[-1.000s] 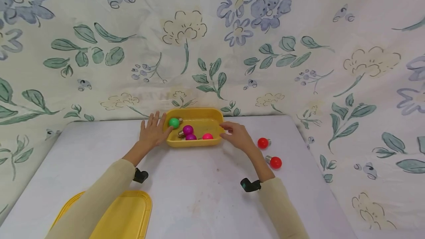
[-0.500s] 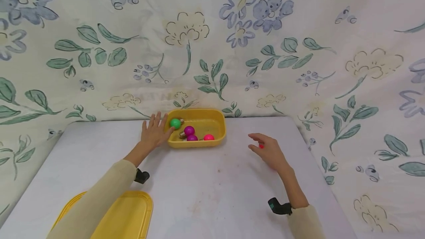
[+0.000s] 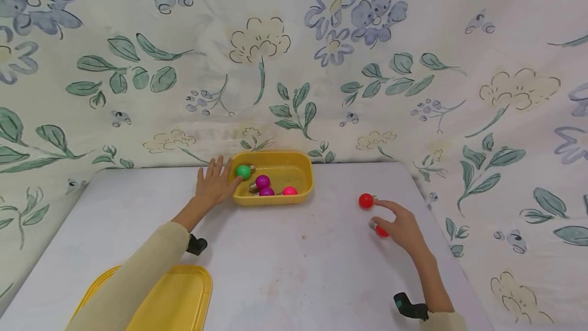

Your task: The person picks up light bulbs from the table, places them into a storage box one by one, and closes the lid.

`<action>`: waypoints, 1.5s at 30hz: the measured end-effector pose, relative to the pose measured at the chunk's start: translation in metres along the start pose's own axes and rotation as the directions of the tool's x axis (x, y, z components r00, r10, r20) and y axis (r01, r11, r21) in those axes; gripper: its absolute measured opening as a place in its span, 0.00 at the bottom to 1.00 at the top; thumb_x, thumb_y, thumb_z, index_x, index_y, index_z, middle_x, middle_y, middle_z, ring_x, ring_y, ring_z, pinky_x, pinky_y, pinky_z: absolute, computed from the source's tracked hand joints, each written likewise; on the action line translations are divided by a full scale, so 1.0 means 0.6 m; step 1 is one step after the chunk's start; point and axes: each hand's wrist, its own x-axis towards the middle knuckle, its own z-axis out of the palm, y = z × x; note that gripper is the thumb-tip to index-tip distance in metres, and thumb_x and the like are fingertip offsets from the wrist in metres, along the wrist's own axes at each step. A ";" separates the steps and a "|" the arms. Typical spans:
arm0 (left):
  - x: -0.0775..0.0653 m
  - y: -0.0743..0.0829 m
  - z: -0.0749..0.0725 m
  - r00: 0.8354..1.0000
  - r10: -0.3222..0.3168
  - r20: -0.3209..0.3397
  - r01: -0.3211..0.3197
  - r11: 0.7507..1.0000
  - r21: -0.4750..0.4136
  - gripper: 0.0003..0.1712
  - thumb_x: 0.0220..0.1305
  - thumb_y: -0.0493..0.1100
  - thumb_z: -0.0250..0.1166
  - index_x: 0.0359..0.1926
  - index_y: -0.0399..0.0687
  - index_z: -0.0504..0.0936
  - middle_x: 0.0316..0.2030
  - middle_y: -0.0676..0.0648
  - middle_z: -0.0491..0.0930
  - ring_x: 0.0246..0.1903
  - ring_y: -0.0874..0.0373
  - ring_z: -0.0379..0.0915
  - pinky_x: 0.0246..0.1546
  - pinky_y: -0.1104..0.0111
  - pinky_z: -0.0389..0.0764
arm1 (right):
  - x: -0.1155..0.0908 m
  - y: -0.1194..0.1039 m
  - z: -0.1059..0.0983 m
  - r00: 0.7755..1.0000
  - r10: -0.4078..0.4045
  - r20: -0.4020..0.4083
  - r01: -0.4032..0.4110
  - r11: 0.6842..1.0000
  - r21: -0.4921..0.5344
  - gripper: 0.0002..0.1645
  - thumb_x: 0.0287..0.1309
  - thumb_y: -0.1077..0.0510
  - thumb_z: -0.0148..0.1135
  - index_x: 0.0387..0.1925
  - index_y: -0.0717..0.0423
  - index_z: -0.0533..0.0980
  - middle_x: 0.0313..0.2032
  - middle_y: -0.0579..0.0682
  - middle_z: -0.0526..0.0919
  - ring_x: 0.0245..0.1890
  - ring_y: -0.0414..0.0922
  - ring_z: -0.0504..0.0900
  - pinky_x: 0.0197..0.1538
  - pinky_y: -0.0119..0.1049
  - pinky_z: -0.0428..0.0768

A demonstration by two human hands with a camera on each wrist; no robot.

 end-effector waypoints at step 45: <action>-0.004 0.002 -0.002 1.000 0.002 -0.011 -0.002 1.000 0.005 0.44 0.76 0.63 0.41 0.79 0.41 0.42 0.77 0.33 0.34 0.75 0.37 0.25 0.70 0.40 0.32 | -0.039 0.073 0.034 0.995 0.089 0.042 -0.093 0.992 0.091 0.29 0.63 0.63 0.66 0.64 0.64 0.72 0.60 0.69 0.74 0.58 0.67 0.73 0.54 0.57 0.79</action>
